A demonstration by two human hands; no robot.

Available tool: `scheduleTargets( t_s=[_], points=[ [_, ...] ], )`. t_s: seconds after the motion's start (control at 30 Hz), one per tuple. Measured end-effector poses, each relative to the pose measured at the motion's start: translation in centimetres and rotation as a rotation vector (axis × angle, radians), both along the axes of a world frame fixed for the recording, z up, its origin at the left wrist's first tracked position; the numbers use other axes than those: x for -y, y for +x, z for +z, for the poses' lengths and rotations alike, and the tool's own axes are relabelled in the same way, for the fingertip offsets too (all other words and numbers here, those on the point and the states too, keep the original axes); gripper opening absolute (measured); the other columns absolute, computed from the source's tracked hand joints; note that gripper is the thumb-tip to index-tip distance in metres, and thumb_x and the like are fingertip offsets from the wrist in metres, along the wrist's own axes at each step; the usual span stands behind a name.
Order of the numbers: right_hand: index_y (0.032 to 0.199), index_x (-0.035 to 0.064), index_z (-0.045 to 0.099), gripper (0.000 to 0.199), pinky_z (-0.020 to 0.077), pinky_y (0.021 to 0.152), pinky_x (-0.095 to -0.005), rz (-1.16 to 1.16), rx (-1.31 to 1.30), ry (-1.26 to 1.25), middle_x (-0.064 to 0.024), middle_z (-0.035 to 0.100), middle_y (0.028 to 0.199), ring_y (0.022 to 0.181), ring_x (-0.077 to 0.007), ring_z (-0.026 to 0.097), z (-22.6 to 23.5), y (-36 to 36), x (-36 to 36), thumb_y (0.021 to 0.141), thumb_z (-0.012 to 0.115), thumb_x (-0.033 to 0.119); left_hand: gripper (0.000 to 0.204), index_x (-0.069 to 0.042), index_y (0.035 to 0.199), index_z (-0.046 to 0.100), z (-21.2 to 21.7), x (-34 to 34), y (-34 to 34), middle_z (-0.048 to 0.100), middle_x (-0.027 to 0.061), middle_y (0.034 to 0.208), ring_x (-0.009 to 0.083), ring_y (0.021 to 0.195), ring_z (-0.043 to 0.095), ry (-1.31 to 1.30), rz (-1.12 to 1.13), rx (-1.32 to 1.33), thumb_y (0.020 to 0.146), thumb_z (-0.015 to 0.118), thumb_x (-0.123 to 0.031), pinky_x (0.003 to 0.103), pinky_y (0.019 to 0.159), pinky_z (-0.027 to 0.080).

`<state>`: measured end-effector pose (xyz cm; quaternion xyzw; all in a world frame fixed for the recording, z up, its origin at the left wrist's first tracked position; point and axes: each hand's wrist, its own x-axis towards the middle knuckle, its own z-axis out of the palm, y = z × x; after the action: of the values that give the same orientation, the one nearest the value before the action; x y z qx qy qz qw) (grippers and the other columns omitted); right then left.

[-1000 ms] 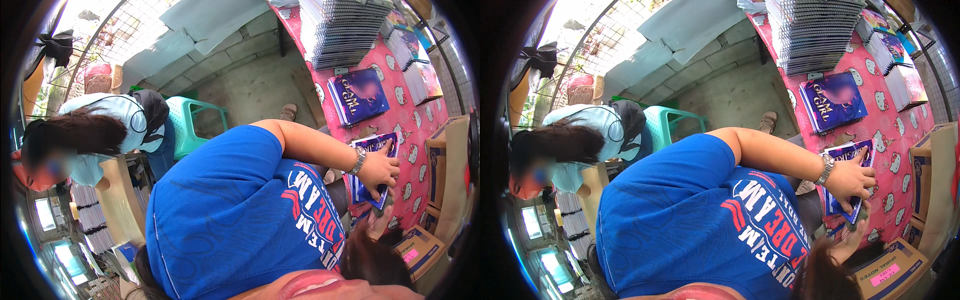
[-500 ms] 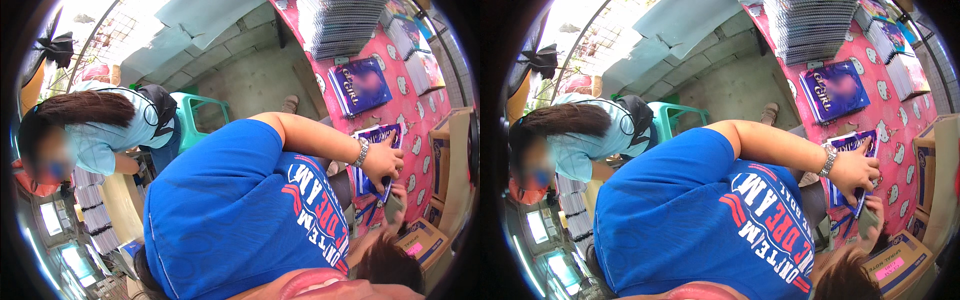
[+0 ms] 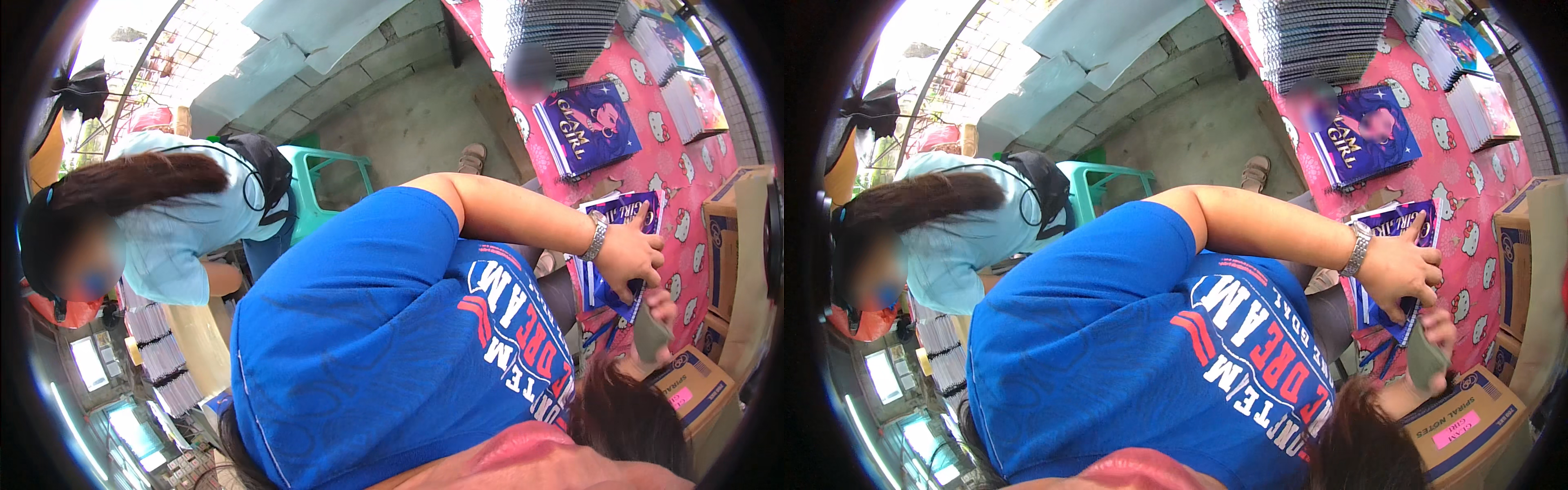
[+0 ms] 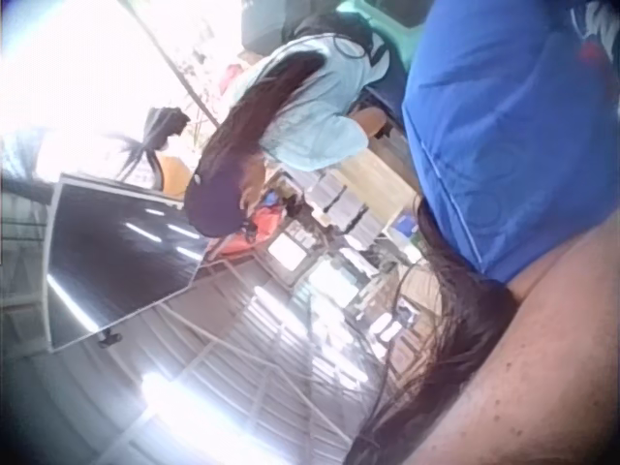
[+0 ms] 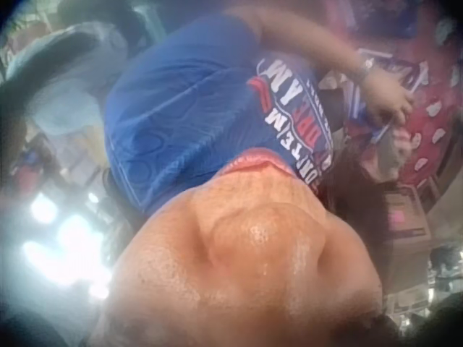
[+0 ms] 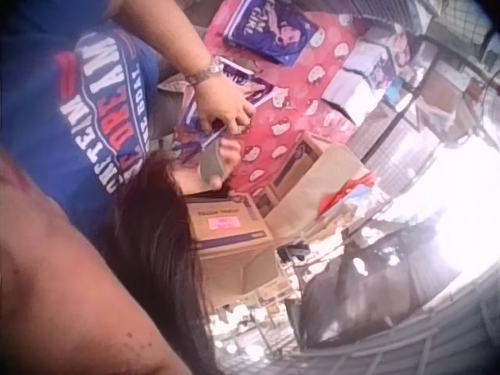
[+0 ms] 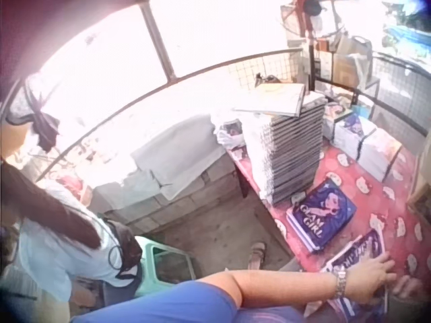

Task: The person is manually inserting metal spiral coils into pre-punched holes in notebooks and then crimping the ends of the coils using a pair of pliers.

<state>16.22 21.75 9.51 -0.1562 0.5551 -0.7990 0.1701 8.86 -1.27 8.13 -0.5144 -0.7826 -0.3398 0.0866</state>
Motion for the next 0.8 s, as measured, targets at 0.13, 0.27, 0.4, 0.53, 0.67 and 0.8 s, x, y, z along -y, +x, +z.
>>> scheduleTargets(
  t_s=[0.13, 0.27, 0.4, 0.53, 0.67, 0.8],
  points=[
    [0.117, 0.0021, 0.051, 0.073, 0.0364, 0.104, -0.0365, 0.012, 0.036, 0.074, -0.0112, 0.049, 0.125, 0.123, -0.0250, 0.047, -0.1, -0.5, 0.9, 0.075, 0.073, 0.058, 0.046, -0.025, 0.110, 0.068, -0.1, -0.2, 0.1, 0.061, 0.0011, 0.109, 0.0270, 0.121, 0.048, -0.014, -0.037, 0.035, 0.072, 0.076, -0.050, 0.089, 0.092, 0.018],
    [0.112, 0.0027, 0.052, 0.066, 0.0354, 0.105, -0.0366, 0.001, -0.034, 0.268, -0.0077, 0.049, 0.114, 0.119, -0.0227, 0.047, 0.3, -0.5, 0.2, 0.075, 0.068, 0.055, 0.044, -0.026, 0.110, 0.068, -0.1, 0.1, -0.3, 0.061, -0.0009, 0.105, 0.0250, 0.118, 0.050, 0.050, -0.025, 0.034, 0.073, 0.077, -0.047, 0.088, 0.093, 0.017],
    [0.107, 0.0011, 0.054, 0.066, 0.0374, 0.094, -0.0305, -0.040, -0.038, 0.139, -0.0079, 0.048, 0.111, 0.106, -0.0183, 0.047, 0.6, -0.8, 0.5, 0.074, 0.066, 0.057, 0.045, -0.018, 0.104, 0.067, 0.2, 0.1, -0.6, 0.060, -0.0011, 0.101, 0.0227, 0.115, 0.051, -0.006, -0.044, 0.039, 0.071, 0.079, -0.046, 0.086, 0.095, 0.017],
    [0.108, 0.0015, 0.055, 0.075, 0.0376, 0.088, -0.0310, -0.071, -0.055, 0.434, -0.0048, 0.046, 0.102, 0.095, -0.0163, 0.045, 2.1, -2.0, 2.1, 0.073, 0.068, 0.067, 0.047, -0.015, 0.102, 0.064, 0.6, -0.1, -0.2, 0.059, -0.0006, 0.103, 0.0223, 0.116, 0.051, 0.009, -0.027, 0.100, 0.070, 0.081, -0.045, 0.084, 0.097, 0.018],
    [0.103, 0.0033, 0.053, 0.076, 0.0352, 0.088, -0.0311, -0.047, 0.021, 0.467, -0.0071, 0.045, 0.107, 0.097, -0.0158, 0.044, 2.7, -2.1, 1.3, 0.070, 0.069, 0.070, 0.057, -0.017, 0.109, 0.063, 0.2, -0.9, -0.2, 0.056, 0.0024, 0.111, 0.0243, 0.120, 0.049, -0.017, 0.005, 0.090, 0.065, 0.083, -0.047, 0.084, 0.098, 0.019],
    [0.108, 0.0014, 0.055, 0.078, 0.0358, 0.087, -0.0269, -0.138, -0.093, 0.066, -0.0045, 0.049, 0.100, 0.096, -0.0139, 0.046, 1.1, -2.2, 0.8, 0.069, 0.072, 0.067, 0.064, -0.020, 0.113, 0.063, 2.2, 1.1, -2.2, 0.056, 0.0028, 0.117, 0.0274, 0.123, 0.047, -0.126, 0.090, 0.057, 0.060, 0.085, -0.050, 0.082, 0.096, 0.024]
  ],
)
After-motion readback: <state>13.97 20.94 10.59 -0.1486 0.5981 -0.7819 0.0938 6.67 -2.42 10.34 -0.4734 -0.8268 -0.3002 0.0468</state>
